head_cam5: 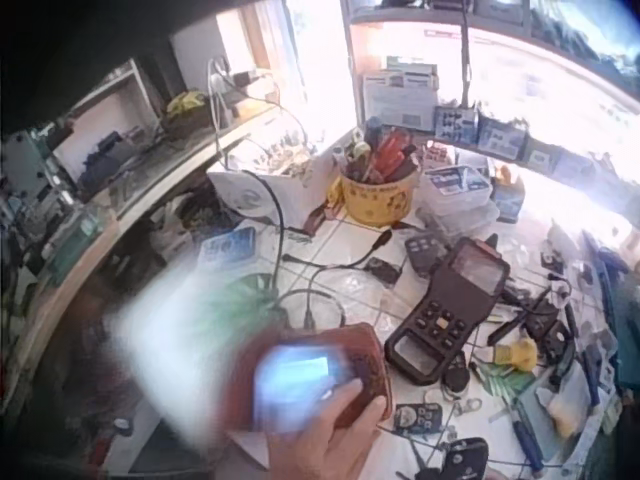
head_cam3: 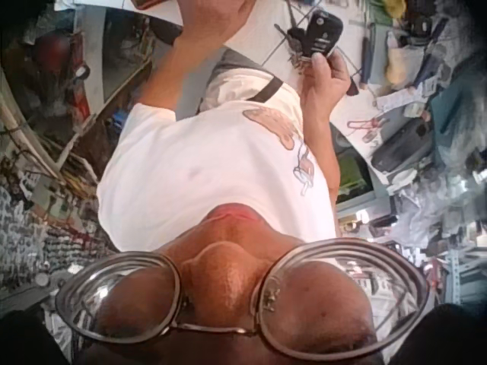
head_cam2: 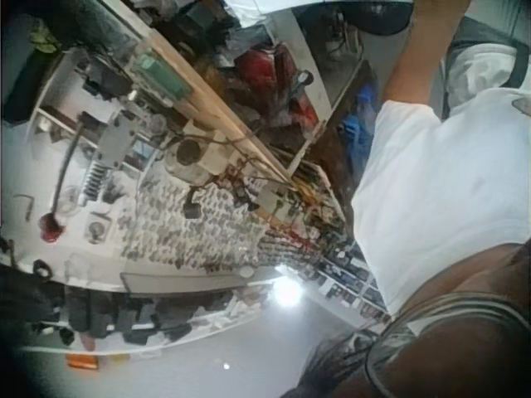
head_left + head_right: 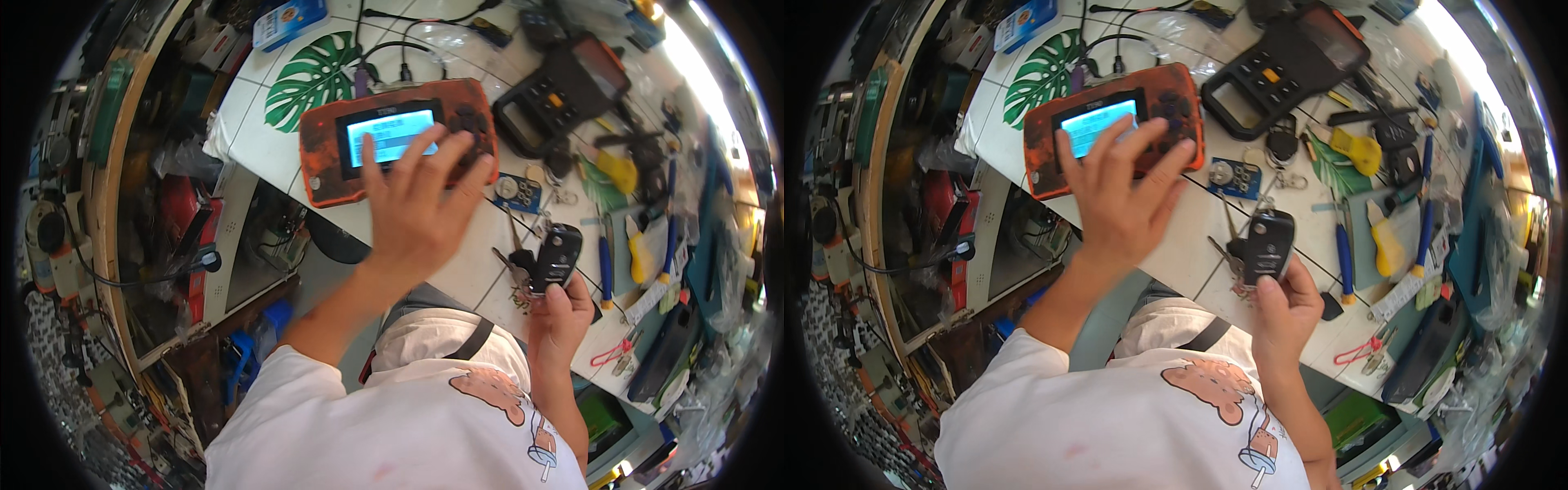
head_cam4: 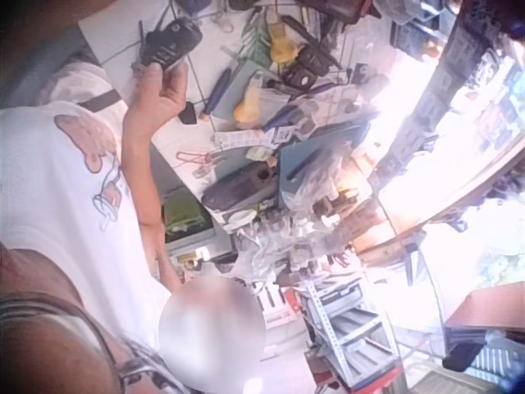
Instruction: The person disassembles a car key fob using a screwdriver, removes the battery, and replaces it with a new one from a Panasonic CR2032 package. They then reassemble the fob and test it with a universal programmer device.
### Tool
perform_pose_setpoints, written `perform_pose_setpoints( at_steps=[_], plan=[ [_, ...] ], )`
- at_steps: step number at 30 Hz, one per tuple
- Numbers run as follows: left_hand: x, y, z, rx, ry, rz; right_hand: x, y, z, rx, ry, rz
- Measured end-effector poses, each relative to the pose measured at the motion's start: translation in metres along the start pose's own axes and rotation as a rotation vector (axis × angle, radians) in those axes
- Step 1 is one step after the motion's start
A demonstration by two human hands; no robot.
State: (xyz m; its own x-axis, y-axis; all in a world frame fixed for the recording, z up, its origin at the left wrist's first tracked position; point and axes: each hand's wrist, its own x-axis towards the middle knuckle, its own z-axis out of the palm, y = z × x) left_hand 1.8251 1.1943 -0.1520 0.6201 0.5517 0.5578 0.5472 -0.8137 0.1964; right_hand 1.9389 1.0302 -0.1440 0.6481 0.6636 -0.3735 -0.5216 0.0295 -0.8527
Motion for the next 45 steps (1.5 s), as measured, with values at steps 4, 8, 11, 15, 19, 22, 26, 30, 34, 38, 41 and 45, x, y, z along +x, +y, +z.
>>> perform_pose_setpoints(
  at_steps=[4, 8, 11, 15, 19, 22, 26, 30, 34, 38, 41, 45],
  plan=[
    [-0.007, 0.024, 0.004, -0.125, -0.018, -0.051, 0.002, -0.004, -0.004, 0.004, -0.015, 0.042],
    [0.002, 0.012, 0.002, -0.041, -0.007, -0.103, 0.003, -0.004, -0.005, -0.045, -0.006, 0.046],
    [0.0, 0.008, 0.0, -0.06, -0.024, -0.094, 0.002, -0.007, -0.001, -0.078, 0.015, 0.062],
    [-0.003, 0.009, -0.003, -0.059, -0.042, -0.108, 0.002, -0.009, -0.004, -0.057, 0.024, 0.073],
    [0.002, 0.005, -0.003, -0.067, -0.033, -0.125, 0.001, -0.006, -0.004, -0.066, 0.051, 0.062],
    [0.008, 0.003, -0.004, -0.073, -0.061, -0.175, 0.002, -0.007, -0.002, -0.089, 0.024, 0.058],
    [0.02, 0.0, -0.002, -0.062, -0.069, -0.129, 0.002, -0.009, 0.001, -0.069, 0.015, 0.072],
    [0.021, 0.001, -0.001, -0.019, -0.085, -0.109, 0.0, -0.008, -0.003, -0.117, 0.045, 0.065],
    [0.02, 0.002, 0.006, -0.029, -0.063, -0.112, 0.0, -0.006, -0.005, -0.101, 0.046, 0.064],
    [0.022, 0.005, 0.002, 0.0, -0.081, -0.117, -0.001, -0.006, -0.006, -0.098, 0.047, 0.059],
    [0.024, 0.004, -0.001, -0.005, -0.095, -0.115, 0.0, -0.006, -0.009, -0.103, 0.05, 0.054],
    [0.013, 0.004, 0.005, -0.06, 0.016, -0.102, -0.001, -0.004, -0.004, -0.089, 0.058, 0.017]
  ],
)
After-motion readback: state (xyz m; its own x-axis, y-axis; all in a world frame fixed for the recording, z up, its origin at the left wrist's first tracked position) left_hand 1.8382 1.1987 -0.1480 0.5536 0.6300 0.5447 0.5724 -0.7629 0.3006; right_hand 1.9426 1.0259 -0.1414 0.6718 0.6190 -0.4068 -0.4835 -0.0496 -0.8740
